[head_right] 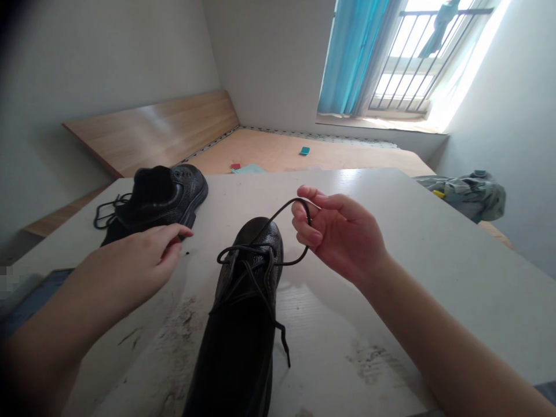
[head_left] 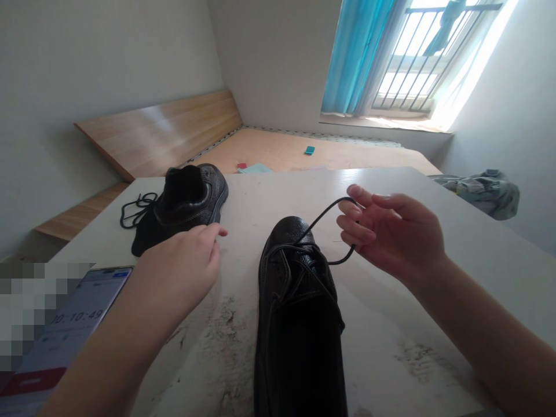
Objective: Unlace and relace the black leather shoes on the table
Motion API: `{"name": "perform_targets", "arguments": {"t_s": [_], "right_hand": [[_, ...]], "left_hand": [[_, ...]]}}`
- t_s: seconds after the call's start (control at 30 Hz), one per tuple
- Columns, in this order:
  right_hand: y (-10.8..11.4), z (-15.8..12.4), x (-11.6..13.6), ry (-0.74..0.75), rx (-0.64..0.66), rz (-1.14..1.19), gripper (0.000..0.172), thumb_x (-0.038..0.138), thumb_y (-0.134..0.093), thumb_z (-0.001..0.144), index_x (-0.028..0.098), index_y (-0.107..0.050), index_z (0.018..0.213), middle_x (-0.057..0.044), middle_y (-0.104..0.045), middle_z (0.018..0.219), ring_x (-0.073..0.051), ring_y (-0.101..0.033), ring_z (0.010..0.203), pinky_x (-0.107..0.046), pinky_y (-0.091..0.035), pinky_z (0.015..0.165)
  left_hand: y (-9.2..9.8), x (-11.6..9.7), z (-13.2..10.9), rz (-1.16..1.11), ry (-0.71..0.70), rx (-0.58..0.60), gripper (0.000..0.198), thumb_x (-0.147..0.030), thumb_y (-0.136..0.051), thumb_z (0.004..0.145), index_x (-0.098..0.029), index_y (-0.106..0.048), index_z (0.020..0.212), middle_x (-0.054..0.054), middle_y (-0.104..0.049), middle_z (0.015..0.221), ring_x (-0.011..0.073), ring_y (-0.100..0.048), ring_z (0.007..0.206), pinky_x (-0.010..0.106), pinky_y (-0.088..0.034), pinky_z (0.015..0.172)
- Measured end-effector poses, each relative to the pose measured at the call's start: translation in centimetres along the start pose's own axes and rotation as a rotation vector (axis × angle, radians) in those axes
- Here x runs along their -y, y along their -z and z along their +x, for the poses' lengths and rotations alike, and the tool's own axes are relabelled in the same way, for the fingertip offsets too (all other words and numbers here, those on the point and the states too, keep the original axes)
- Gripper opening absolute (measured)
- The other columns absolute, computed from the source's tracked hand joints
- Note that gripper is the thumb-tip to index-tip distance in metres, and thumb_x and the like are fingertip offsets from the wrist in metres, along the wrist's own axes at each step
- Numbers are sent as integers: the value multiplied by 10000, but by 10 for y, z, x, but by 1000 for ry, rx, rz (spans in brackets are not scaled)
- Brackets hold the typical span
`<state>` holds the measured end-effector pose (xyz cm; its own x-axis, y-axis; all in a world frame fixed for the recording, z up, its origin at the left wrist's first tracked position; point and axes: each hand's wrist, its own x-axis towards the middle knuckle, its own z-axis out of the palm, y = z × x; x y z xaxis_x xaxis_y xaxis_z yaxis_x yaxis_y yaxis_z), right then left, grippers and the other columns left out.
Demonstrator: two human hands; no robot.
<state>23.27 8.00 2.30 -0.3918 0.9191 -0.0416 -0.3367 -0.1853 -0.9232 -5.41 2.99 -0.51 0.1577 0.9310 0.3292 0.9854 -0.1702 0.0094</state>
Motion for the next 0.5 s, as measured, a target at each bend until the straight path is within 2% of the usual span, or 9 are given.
{"name": "perform_targets", "arguments": {"t_s": [0.1,0.2,0.33,0.5], "right_hand": [[0,0,0,4,21,-12,143,254,-442,787,248,-550,880,-5,-450,743,-104,-258,485,-286,-231,470],[1,0,4,32,22,-74,189,260,-447,759,264,-545,921,-3,-488,780,-93,-244,463,-288,-210,461],[3,-4,15,99,-55,-192,195,275,-458,735,280,-529,916,8,-514,770,-83,-212,431,-298,-167,452],[5,-6,22,153,-125,-214,67,265,-407,784,259,-470,805,26,-435,703,-86,-145,447,-305,-160,470]], "left_hand": [[10,-20,6,-450,7,142,292,-376,-469,911,-233,-666,1072,53,-729,902,208,-680,721,281,-489,548],[14,-37,4,-753,18,231,324,-434,-446,923,-242,-657,1077,31,-718,921,191,-666,772,281,-512,598],[13,-45,1,-844,79,164,309,-447,-413,929,-220,-618,967,27,-675,876,186,-631,770,294,-507,615],[15,-44,2,-843,-48,216,211,-408,-522,882,-213,-574,819,2,-604,846,157,-578,763,293,-496,671]]}}
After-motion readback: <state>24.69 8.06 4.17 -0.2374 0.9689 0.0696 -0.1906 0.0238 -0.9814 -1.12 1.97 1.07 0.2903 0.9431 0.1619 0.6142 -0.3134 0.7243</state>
